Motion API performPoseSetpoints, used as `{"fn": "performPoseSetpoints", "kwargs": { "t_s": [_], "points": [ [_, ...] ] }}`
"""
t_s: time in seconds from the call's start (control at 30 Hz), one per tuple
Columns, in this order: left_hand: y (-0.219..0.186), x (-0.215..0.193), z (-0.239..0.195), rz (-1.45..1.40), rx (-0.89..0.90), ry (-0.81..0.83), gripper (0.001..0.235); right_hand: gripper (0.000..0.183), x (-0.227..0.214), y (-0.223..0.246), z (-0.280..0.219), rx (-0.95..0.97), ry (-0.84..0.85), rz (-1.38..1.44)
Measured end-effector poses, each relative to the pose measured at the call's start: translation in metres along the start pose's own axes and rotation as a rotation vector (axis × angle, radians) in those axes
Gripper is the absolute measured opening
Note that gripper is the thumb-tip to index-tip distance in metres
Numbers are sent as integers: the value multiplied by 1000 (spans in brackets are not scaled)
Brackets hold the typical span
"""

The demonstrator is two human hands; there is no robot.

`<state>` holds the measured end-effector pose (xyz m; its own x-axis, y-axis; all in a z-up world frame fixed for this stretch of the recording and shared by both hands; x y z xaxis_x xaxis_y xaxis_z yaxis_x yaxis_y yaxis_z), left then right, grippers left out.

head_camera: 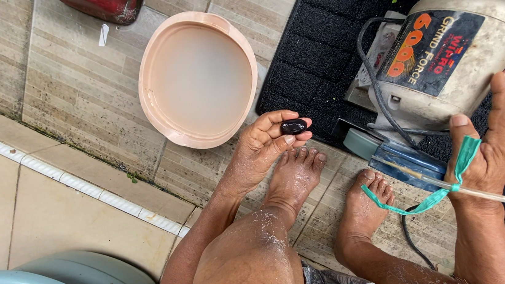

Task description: The person uses a bench grinder to shape and smooth a small black stone, holding it with both hands against the spinning wheel. Water flows from a tube onto the grinding area, and the person occasionally dips the stone into a nearby basin of water.

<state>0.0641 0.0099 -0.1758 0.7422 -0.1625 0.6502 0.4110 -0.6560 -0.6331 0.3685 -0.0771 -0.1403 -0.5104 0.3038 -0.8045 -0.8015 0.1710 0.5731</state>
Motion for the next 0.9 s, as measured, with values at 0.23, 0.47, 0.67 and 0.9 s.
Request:
{"fn": "performPoseSetpoints", "kwargs": {
  "t_s": [0.23, 0.47, 0.67, 0.9],
  "points": [
    [-3, 0, 0, 128, 14, 36, 39, 56, 1, -3, -5, 32, -32, 34],
    [-1, -1, 1, 105, -12, 8, 41, 54, 2, 1, -4, 38, -38, 45],
    [0, -4, 2, 75, 2, 9, 53, 55, 2, 2, -4, 50, -31, 57],
    [3, -9, 3, 35, 2, 20, 39, 54, 3, 2, -4, 59, -39, 77]
  ]
}}
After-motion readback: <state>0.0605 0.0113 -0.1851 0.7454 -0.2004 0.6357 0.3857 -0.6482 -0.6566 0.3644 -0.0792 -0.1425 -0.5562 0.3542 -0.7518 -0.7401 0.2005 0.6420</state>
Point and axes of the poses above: each hand's wrist, its own z-axis towards the middle knuckle, its own x-axis out of the palm, y = z × x, the point moved 1 cm from there along z, towards the middle knuckle, and after that the axes turned 9 degrees about -z, right-handed, at the moved point
